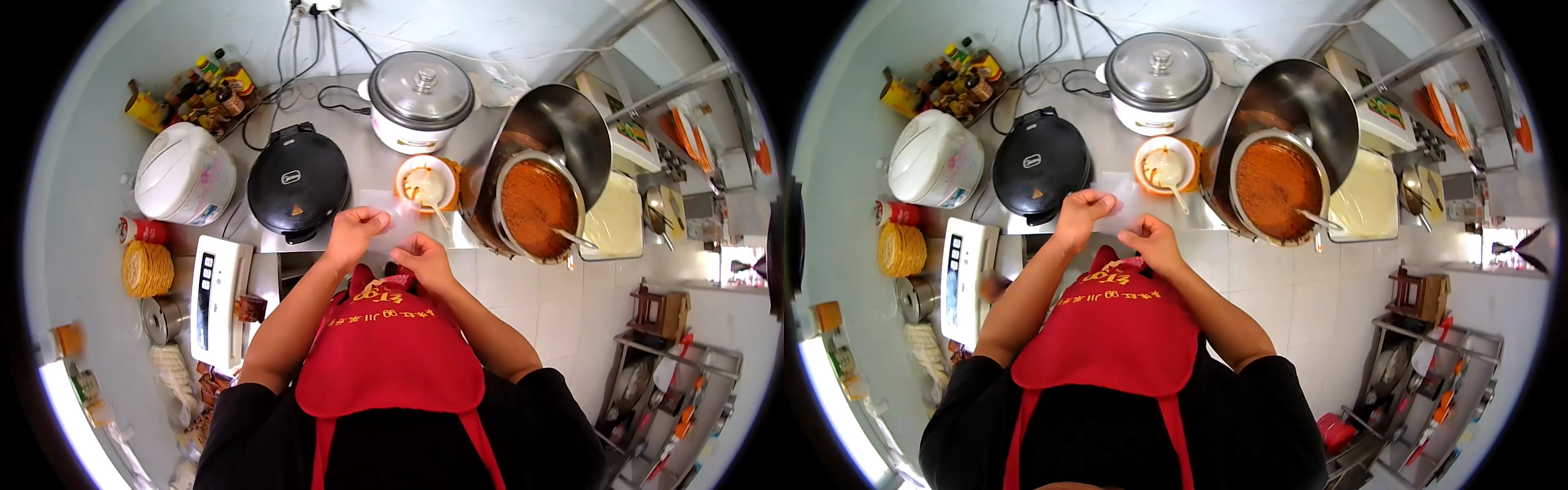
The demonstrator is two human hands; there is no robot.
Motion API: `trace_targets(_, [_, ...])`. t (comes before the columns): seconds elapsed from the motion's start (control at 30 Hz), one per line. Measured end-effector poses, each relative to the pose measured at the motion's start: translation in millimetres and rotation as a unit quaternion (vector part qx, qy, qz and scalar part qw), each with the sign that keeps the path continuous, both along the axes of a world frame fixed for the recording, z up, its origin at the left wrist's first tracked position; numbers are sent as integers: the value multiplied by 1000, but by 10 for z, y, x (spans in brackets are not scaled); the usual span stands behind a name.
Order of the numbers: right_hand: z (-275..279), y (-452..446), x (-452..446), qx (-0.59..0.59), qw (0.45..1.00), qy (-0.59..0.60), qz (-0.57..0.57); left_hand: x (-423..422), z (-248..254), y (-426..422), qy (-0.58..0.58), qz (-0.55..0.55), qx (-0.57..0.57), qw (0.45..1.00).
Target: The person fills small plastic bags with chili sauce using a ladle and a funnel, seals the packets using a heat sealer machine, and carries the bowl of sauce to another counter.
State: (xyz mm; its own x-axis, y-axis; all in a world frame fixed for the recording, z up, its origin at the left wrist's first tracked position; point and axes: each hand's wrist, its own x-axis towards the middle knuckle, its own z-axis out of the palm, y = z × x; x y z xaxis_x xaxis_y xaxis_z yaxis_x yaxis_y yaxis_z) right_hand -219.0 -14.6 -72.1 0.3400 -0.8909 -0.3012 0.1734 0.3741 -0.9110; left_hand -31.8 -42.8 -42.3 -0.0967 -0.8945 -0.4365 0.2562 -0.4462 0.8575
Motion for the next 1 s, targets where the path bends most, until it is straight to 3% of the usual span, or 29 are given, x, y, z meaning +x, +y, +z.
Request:
trace_targets(0.13, [423,-19,-91,-12,999,-29,-41,-130,244,8,-35,-3,-73,997])
trace_targets(0.2, [440,-27,-145,-83,992,56,-76,-153,324,49,-4,12,-111,994])
trace_targets(0.23, [721,-29,-167,-203,953,205,-96,-150,393,70,-3,10,-112,994])
trace_targets(0.27, [945,-34,-191,-207,952,205,-98,-144,478,93,-93,-3,-135,987])
trace_targets(0.3, [1147,-44,-212,-345,892,267,-116,-140,546,108,-182,-13,-155,971])
trace_targets(0.33, [1342,-40,-214,-472,810,322,-131,-140,585,131,-181,-11,-157,971])
trace_targets(0.37, [1547,-31,-195,-513,777,355,-88,-143,616,163,-192,-7,-170,967])
trace_targets(0.5, [1584,-142,-118,-518,762,384,-59,-102,755,224,-276,13,-213,937])
trace_targets(0.6, [1619,-144,-79,-502,777,380,-21,-21,779,271,-341,56,-277,896])
trace_targets(0.67, [1622,-137,-39,-360,876,321,2,29,803,297,-358,67,-316,876])
trace_targets(0.8, [1649,-175,9,-356,875,327,37,84,790,310,-345,93,-413,838])
trace_targets(0.87, [1666,-200,25,-297,931,208,46,118,837,310,-344,89,-436,827])
trace_targets(1.0, [1661,-197,10,-253,944,202,66,142,885,282,-363,85,-502,781])
